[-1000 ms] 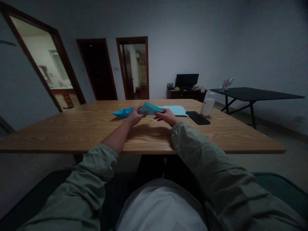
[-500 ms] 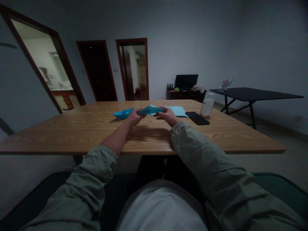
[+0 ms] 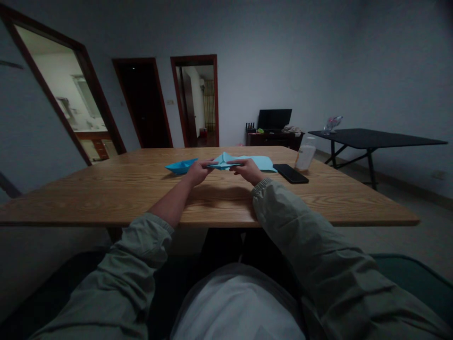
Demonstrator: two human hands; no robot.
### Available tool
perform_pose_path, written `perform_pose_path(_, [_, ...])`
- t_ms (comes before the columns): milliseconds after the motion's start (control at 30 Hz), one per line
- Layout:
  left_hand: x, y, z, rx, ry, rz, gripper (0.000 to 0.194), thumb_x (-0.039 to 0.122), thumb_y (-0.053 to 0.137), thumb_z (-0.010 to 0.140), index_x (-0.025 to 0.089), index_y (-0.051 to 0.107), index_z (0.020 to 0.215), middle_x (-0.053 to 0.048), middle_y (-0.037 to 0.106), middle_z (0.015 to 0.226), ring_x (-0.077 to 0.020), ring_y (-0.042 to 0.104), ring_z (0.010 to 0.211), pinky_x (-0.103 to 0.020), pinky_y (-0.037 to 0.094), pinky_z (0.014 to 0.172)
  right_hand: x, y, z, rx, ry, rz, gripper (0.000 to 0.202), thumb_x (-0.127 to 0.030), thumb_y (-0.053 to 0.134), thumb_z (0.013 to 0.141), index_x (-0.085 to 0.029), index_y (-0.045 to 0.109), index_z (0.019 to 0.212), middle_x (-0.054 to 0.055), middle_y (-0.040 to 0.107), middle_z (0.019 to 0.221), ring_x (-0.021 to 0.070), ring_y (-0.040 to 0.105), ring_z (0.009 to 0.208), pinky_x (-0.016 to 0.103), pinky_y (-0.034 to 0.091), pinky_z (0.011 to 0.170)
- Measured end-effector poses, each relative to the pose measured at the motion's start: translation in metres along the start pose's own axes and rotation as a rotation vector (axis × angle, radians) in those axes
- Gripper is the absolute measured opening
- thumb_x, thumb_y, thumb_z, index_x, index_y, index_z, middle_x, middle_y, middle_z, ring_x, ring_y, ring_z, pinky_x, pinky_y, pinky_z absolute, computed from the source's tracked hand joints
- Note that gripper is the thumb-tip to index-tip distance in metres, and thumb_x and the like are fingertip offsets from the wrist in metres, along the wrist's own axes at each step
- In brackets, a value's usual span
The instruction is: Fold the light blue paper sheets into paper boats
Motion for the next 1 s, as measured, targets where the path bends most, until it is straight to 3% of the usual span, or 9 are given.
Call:
perform_pose_path(133, [-0.009,0.002,0.001,-0.028,-0.122,-0.088,0.044,0.036,0.076,0.064,0.016,0.074,0.103,-0.008,0.072,0.087,-0.0217,0.066,0.082,-0.038,0.051,0.079,-0.002,-0.002,0.000,0.034,-0.020,-0.031,0.029,-0.025,0.065,0.068,-0.014,0.075,0.093,0.003,0.070,0.073,0.0123,0.059,0.067,0.023,0.049,0.059])
perform_pose_path(200, [-0.007,0.001,0.000,-0.008,-0.111,-0.067,0.046,0.037,0.076,0.064,0.015,0.074,0.104,-0.006,0.071,0.080,-0.0183,0.065,0.073,-0.034,0.051,0.074,-0.002,-0.002,0.000,0.043,-0.040,-0.066,0.029,-0.028,0.066,0.068,-0.014,0.075,0.092,0.001,0.067,0.068,0.0107,0.055,0.062,0.022,0.047,0.057])
perform_pose_path(300, [-0.001,-0.001,-0.002,0.019,-0.040,0.042,0.037,0.042,0.076,0.066,0.015,0.076,0.091,-0.004,0.069,0.074,-0.0151,0.061,0.067,-0.029,0.048,0.069,-0.003,-0.003,0.000,0.046,-0.079,-0.126,0.029,-0.036,0.066,0.070,-0.013,0.074,0.085,-0.001,0.060,0.061,0.0097,0.049,0.057,0.022,0.043,0.054])
perform_pose_path(400, [0.003,-0.003,-0.004,0.031,-0.020,0.101,0.038,0.052,0.071,0.071,0.014,0.073,0.076,-0.005,0.068,0.071,-0.0149,0.059,0.065,-0.028,0.047,0.064,-0.002,-0.004,-0.001,0.051,-0.072,-0.140,0.034,-0.046,0.065,0.072,-0.013,0.072,0.078,-0.001,0.058,0.060,0.0106,0.049,0.058,0.023,0.042,0.054])
perform_pose_path(500, [0.003,-0.002,-0.004,0.056,-0.045,0.070,0.041,0.053,0.069,0.072,0.012,0.070,0.078,-0.007,0.068,0.070,-0.0154,0.061,0.064,-0.027,0.047,0.062,-0.001,-0.004,-0.001,0.063,-0.057,-0.125,0.036,-0.049,0.065,0.072,-0.013,0.069,0.073,0.000,0.058,0.061,0.0106,0.049,0.058,0.023,0.042,0.055])
perform_pose_path(567, [0.003,-0.001,-0.003,0.078,-0.060,0.008,0.042,0.048,0.073,0.070,0.013,0.067,0.092,-0.005,0.068,0.072,-0.0153,0.063,0.064,-0.026,0.047,0.061,-0.001,-0.004,-0.001,0.075,-0.060,-0.095,0.034,-0.047,0.067,0.071,-0.013,0.067,0.077,0.000,0.060,0.064,0.0104,0.050,0.058,0.023,0.042,0.055])
perform_pose_path(700, [0.004,0.003,-0.004,0.059,-0.116,-0.107,0.066,0.037,0.077,0.068,0.016,0.051,0.125,-0.004,0.070,0.080,-0.0153,0.067,0.066,-0.024,0.048,0.059,0.002,0.000,0.000,0.053,-0.037,-0.001,0.047,-0.038,0.071,0.067,-0.015,0.061,0.107,-0.001,0.063,0.069,0.0106,0.052,0.059,0.022,0.041,0.054])
perform_pose_path(833, [0.001,0.010,-0.005,-0.057,-0.188,-0.137,0.052,0.039,0.076,0.070,0.011,0.059,0.111,-0.008,0.070,0.085,-0.0182,0.069,0.070,-0.025,0.050,0.060,0.006,0.009,-0.001,-0.067,-0.016,0.005,0.055,-0.033,0.072,0.064,-0.015,0.058,0.114,-0.002,0.063,0.070,0.0109,0.052,0.059,0.023,0.042,0.057])
perform_pose_path(1000, [-0.003,0.018,-0.005,-0.148,-0.207,-0.116,0.042,0.040,0.076,0.069,0.011,0.063,0.096,-0.008,0.070,0.081,-0.0193,0.070,0.070,-0.026,0.052,0.060,0.003,0.018,-0.002,-0.125,-0.081,-0.112,0.041,-0.048,0.065,0.072,-0.011,0.067,0.091,0.002,0.063,0.075,0.0133,0.053,0.066,0.025,0.041,0.061])
Point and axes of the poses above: each hand's wrist, its own z-axis towards the middle knuckle, its own y-axis out of the palm, x = y × z, the point moved 3 cm from there along z, towards the middle knuckle
